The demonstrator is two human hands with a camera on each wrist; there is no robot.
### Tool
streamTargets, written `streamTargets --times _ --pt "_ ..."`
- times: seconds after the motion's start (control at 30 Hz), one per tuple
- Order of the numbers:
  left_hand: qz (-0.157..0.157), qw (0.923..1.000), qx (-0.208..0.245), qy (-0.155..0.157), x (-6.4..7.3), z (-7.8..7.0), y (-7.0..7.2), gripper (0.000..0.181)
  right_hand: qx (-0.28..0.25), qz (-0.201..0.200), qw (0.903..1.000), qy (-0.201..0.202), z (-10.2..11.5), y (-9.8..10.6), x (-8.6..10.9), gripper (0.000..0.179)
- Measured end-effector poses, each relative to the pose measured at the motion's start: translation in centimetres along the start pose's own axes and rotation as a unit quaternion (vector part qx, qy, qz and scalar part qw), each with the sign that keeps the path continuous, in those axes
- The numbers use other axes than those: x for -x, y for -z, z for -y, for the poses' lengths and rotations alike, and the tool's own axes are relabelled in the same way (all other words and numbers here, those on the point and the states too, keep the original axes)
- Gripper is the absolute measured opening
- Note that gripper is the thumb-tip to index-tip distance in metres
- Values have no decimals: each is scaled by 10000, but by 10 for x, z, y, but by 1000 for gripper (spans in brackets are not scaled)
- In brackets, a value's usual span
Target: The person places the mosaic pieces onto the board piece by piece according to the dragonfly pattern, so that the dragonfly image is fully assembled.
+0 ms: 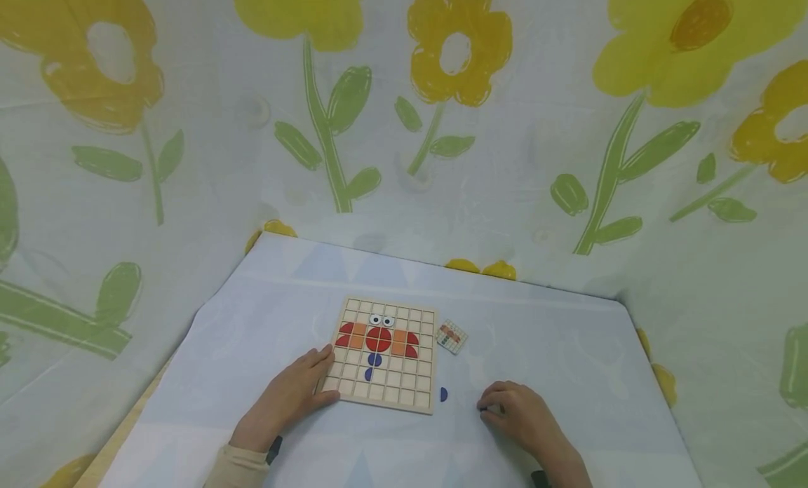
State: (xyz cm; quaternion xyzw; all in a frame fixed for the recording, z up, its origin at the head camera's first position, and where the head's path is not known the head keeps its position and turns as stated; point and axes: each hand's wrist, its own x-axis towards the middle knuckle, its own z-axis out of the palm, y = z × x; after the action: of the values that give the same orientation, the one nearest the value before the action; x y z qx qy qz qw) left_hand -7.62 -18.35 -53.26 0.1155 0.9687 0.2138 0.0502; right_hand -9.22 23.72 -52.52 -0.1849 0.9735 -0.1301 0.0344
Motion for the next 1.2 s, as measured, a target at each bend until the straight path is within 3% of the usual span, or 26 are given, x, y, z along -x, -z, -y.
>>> streamTargets --times 0.2,0.4,0.63,0.9,1.2 --pt "76 9999 72 22 1 -2 2 79 -17 -35 10000 -38 0 -2 0 20" --pt "62 9999 82 47 1 -2 2 79 -155 -504 9984 220 2 -3 -3 23" --pt "32 10000 44 31 0 0 0 79 -713 -1261 9859 833 12 -3 -8 27" --pt "-21 10000 1 5 0 0 -1 80 -904 -1708 9786 704 33 -5 -21 25" --pt "-2 10000 -26 39 0 0 -1 80 -1234 -2090 9641 1079 55 -14 -41 24"
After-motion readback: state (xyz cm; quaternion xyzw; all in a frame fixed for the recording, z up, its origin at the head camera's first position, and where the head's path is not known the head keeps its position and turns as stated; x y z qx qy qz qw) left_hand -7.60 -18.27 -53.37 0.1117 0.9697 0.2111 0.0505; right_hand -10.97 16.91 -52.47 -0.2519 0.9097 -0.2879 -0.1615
